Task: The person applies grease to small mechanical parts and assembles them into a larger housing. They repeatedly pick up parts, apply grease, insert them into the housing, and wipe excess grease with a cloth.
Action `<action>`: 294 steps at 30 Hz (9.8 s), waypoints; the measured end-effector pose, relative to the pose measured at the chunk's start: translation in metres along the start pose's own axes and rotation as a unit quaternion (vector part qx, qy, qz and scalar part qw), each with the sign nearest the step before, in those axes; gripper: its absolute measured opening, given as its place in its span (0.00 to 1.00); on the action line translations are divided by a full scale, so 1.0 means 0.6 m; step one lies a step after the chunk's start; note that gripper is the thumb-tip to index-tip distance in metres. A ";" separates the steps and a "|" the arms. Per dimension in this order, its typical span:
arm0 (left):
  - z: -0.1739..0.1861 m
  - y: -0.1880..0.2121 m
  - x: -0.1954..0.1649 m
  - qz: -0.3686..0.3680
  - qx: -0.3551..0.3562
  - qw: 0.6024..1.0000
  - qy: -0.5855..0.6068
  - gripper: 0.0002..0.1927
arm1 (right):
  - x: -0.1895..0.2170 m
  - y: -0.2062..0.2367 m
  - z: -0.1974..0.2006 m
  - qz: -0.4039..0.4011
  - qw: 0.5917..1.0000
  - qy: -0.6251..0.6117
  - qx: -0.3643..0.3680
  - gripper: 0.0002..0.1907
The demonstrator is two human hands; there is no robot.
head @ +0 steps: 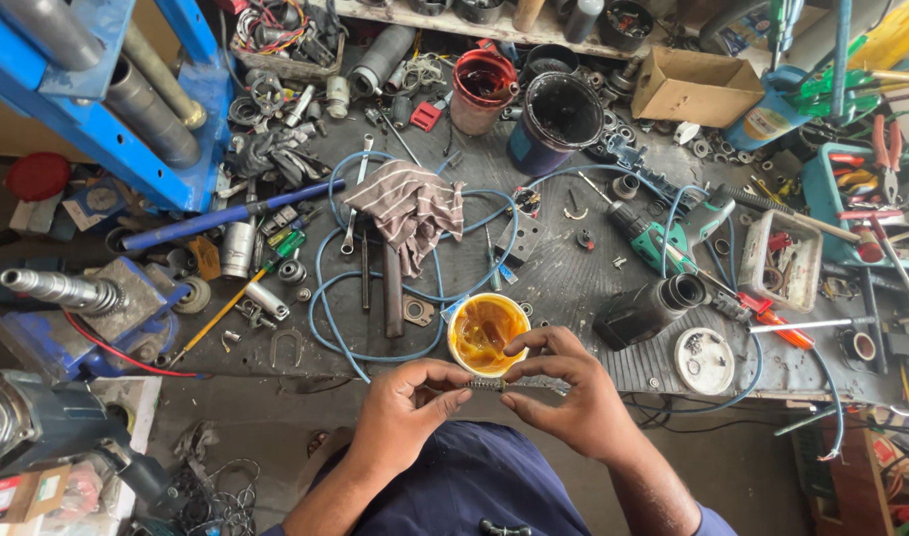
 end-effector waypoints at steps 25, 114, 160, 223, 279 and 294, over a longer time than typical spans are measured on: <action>0.162 0.031 0.020 -0.082 -0.202 0.968 0.128 0.23 | 0.022 -0.135 -0.107 0.161 0.877 0.441 0.106 0.09; -0.051 -0.047 -0.075 -0.407 0.077 0.660 -0.627 0.42 | -0.274 0.071 0.062 -0.148 0.877 -0.418 -0.184 0.09; -0.285 -0.118 -0.148 -0.266 0.276 0.859 -0.338 0.09 | -0.264 0.192 0.085 -0.098 0.707 -0.628 -0.309 0.11; 0.625 0.455 -0.130 -0.185 -0.040 0.982 0.028 0.11 | 0.469 0.148 -0.573 0.167 0.985 -0.047 0.021 0.14; 0.575 0.353 -0.055 -0.072 -0.069 0.941 0.324 0.46 | 0.376 0.094 -0.546 0.112 0.988 -0.101 -0.018 0.15; 0.561 0.454 -0.241 -0.415 -0.137 0.881 -0.181 0.44 | 0.383 0.098 -0.587 0.158 0.982 -0.105 0.019 0.17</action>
Point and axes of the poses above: each hand's wrist, its own y-axis away from the middle knuckle, its own z-axis out of the back of the hand, x = y × z, the point moved 10 cm from there along -y, towards the middle knuckle, and after that the axes turned 7 degrees about -x, right-handed, at the moved point
